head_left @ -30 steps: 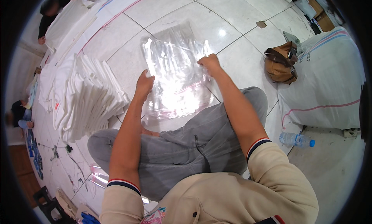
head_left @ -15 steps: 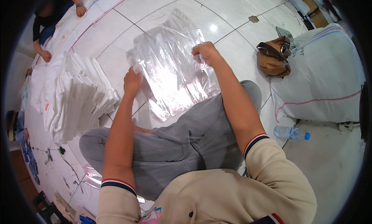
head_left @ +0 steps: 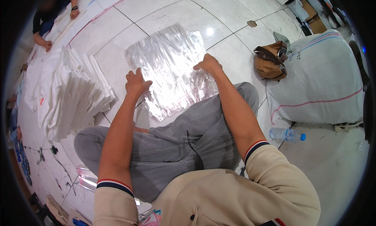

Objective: The person prepares plastic bags and places folded white garments into individual bags.

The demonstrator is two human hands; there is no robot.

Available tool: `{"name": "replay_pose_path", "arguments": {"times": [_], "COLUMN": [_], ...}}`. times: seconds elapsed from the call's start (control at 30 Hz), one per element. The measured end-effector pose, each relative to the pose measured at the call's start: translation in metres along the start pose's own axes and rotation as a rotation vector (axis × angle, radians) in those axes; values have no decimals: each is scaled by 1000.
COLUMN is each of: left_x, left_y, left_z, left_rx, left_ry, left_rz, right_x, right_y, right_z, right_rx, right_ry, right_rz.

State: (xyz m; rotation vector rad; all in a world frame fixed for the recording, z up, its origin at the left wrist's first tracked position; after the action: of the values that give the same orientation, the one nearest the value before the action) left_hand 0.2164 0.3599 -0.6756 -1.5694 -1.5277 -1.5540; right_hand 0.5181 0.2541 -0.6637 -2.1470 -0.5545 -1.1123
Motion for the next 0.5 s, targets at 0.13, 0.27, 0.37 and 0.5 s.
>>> {"name": "replay_pose_path", "arguments": {"times": [0.13,0.27,0.37,0.5], "left_x": [-6,-11,-12,-13], "left_y": [0,0,-2,-2], "left_z": [0,9,14,13], "left_rx": [-26,-38,-39,-57], "left_ry": [8,63,73,56], "left_rz": [-12,-195,-292,-286], "right_x": [7,-3,-9,-19], "right_y": [3,-3,-8,-13], "right_z": [-11,-9,-10,-16], "right_rx": [-127,-109,-161,-122], "right_ry": [86,-63,-64,59], "right_rz": [-176,-86,18,-69]}}
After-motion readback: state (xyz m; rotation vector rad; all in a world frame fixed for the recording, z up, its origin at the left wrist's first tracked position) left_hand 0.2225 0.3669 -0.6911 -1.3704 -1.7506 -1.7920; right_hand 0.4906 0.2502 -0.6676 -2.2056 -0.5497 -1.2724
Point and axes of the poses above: each hand's wrist, its own z-axis towards the middle knuckle, its own x-axis out of the back of the hand, y = z × x, the point moved 2 cm from there along z, towards the middle knuckle, and after that the axes turned 4 degrees about -z, right-handed, at the moved point
